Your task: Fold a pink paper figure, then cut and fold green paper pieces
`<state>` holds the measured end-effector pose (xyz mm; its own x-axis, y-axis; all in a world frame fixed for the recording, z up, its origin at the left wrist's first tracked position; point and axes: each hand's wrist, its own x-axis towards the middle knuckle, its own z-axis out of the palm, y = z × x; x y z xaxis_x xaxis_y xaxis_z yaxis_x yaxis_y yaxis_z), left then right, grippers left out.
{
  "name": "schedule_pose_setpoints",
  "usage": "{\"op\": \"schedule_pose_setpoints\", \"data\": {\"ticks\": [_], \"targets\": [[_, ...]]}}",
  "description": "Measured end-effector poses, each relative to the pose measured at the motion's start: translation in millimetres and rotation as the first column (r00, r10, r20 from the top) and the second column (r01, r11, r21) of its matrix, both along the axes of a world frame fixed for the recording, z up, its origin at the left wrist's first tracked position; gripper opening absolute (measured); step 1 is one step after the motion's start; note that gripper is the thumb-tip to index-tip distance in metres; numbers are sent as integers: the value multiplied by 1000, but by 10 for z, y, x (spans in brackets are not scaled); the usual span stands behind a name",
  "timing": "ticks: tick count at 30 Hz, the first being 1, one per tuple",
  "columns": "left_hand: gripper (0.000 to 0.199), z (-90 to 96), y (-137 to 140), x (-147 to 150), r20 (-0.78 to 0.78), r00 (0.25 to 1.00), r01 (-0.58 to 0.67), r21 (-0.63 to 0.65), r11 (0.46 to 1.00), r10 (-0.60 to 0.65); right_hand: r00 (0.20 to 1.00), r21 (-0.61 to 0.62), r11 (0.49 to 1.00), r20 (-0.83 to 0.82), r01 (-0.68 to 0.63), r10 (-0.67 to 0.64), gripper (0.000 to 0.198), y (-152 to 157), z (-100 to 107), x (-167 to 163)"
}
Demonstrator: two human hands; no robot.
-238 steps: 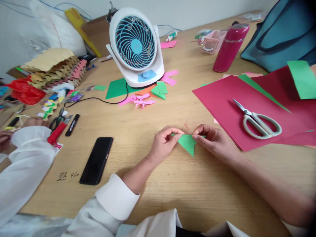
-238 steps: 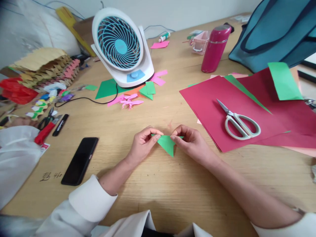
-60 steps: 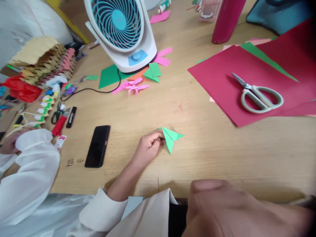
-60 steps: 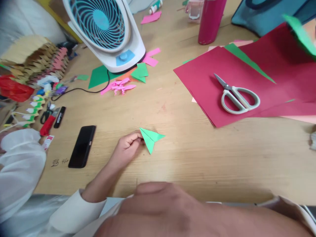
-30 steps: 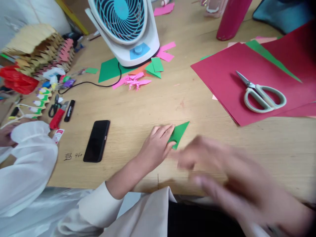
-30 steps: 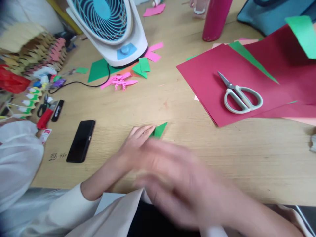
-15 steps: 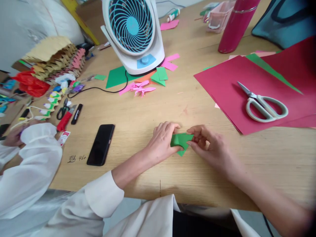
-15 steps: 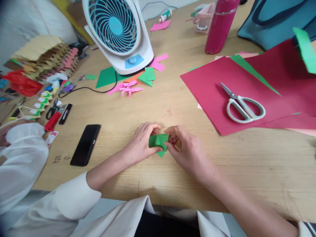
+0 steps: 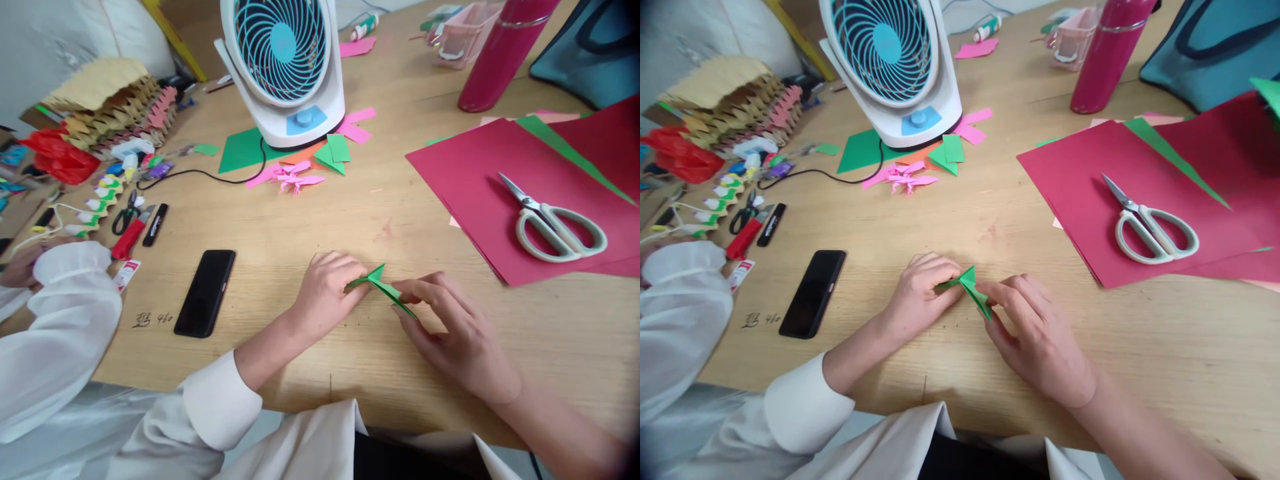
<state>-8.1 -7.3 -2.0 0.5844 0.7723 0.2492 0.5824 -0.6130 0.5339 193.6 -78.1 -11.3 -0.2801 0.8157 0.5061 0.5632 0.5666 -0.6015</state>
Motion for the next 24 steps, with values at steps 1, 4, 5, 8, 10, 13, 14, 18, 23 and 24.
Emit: {"op": "schedule_pose_setpoints", "data": {"ticks": [1, 4, 5, 8, 10, 13, 14, 18, 23, 24], "targets": [[10, -2, -6, -1, 16, 1000, 20, 8, 1000, -20, 1000, -16, 1000, -2, 5, -5, 40, 3, -2, 0], [10, 9, -33, 6, 22, 998, 62, 23, 998, -63, 1000, -87, 996, 0, 3, -3, 37, 12, -10, 5], [12, 20, -43, 11, 10, 997, 74, 25, 997, -75, 1000, -110, 994, 1, -1, 2, 36, 15, -10, 6], [17, 58, -68, 25, -26, 994, 108, 22, 994, -107, 1000, -145, 989, -20, -11, 8, 34, 19, 0, 6], [19, 78, -78, 32, -44, 991, 126, 23, 992, -125, 999, -154, 988, -50, -9, 1, 31, 20, 13, -1], [21, 96, -86, 44, -66, 988, 142, 31, 989, -140, 996, -181, 983, -84, 4, -19, 26, 23, 25, -19], [21, 101, -88, 49, -69, 988, 143, 32, 989, -141, 995, -190, 982, -96, 9, -28, 23, 26, 23, -24], [22, 127, -86, 68, -60, 986, 159, 16, 987, -158, 985, -215, 976, -158, 30, -65, 14, 42, 4, -26], [19, 174, -60, 83, -36, 980, 196, -46, 980, -198, 967, -325, 946, -234, 15, -96, 7, 58, 22, -5], [21, 188, -53, 85, -33, 978, 205, -74, 976, -208, 958, -351, 936, -267, 7, -107, 7, 62, 28, -2]]}}
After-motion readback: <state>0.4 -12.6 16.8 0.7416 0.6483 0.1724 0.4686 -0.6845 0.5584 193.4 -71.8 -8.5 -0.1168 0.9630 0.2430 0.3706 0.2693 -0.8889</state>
